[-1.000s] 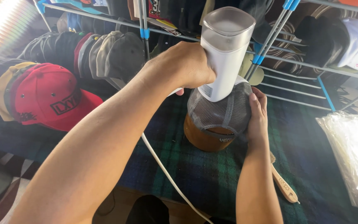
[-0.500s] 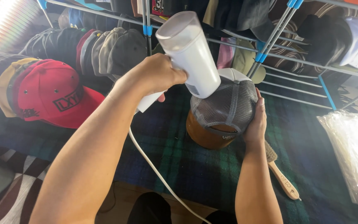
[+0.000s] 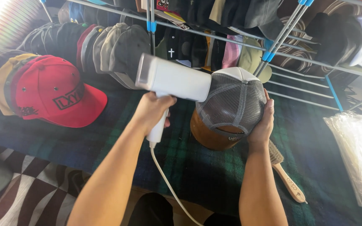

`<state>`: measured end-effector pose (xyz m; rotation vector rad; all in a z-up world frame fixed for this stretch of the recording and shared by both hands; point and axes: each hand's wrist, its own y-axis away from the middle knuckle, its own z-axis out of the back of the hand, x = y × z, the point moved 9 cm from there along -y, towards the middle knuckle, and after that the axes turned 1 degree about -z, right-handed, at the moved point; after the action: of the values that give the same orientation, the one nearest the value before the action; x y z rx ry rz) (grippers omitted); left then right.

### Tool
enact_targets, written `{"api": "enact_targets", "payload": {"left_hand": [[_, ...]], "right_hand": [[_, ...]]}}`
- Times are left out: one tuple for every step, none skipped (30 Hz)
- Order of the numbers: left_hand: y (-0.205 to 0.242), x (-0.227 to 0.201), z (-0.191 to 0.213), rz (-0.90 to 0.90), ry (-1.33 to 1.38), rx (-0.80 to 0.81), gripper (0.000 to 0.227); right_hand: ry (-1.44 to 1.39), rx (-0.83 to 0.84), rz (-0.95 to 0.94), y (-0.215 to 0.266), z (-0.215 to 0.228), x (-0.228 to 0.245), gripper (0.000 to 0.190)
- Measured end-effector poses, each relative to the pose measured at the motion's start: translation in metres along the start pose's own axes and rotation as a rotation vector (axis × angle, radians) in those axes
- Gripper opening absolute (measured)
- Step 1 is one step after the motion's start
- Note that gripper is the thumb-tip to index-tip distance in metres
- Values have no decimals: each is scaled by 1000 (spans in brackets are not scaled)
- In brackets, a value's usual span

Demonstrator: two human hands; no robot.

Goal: Using a hair dryer and a brush to heat-treat and shape a baseball cap on a head form.

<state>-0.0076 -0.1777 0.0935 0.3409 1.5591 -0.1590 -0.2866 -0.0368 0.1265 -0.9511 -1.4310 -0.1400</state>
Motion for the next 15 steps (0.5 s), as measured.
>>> {"api": "enact_targets", "payload": {"left_hand": [[3, 7, -2, 2, 2, 1, 46], [5, 17, -4, 29, 25, -3, 41], [8, 27, -6, 56, 47, -5, 37], [10, 31, -7, 58, 48, -3, 37], [13, 39, -5, 90, 52, -13, 36], [17, 46, -4, 122, 55, -22, 35], [16, 54, -2, 124, 54, -22, 35], [16, 63, 0, 143, 40, -19, 34], [14, 71, 1, 158, 26, -12, 33], [16, 65, 6, 155, 27, -10, 33], [18, 58, 12, 133, -55, -16, 34], [21, 50, 19, 110, -136, -22, 36], [33, 24, 18, 109, -136, -17, 36], [44, -7, 19, 44, -315, -37, 39], [57, -38, 19, -20, -497, -55, 42]], "right_hand": [[3, 1, -1, -1, 3, -4, 66], [-4, 4, -9, -2, 5, -9, 66], [-11, 5, -17, -3, 8, -14, 66], [-8, 4, -18, -5, 10, -17, 66], [-1, 11, -15, -5, 11, -19, 67], [6, 19, -12, -5, 11, -21, 68], [6, 19, -15, -5, 10, -21, 68], [-10, 22, -14, -5, 9, -21, 68], [-25, 24, -8, -6, 8, -19, 68], [-25, 23, -6, -5, 8, -18, 68], [-19, 24, -10, -4, 8, -17, 68], [-14, 26, -14, -4, 9, -17, 68], [-12, 23, -12, -3, 8, -15, 68], [-17, 12, -26, -3, 8, -14, 68], [-23, -2, -45, 0, 9, -16, 68]]}}
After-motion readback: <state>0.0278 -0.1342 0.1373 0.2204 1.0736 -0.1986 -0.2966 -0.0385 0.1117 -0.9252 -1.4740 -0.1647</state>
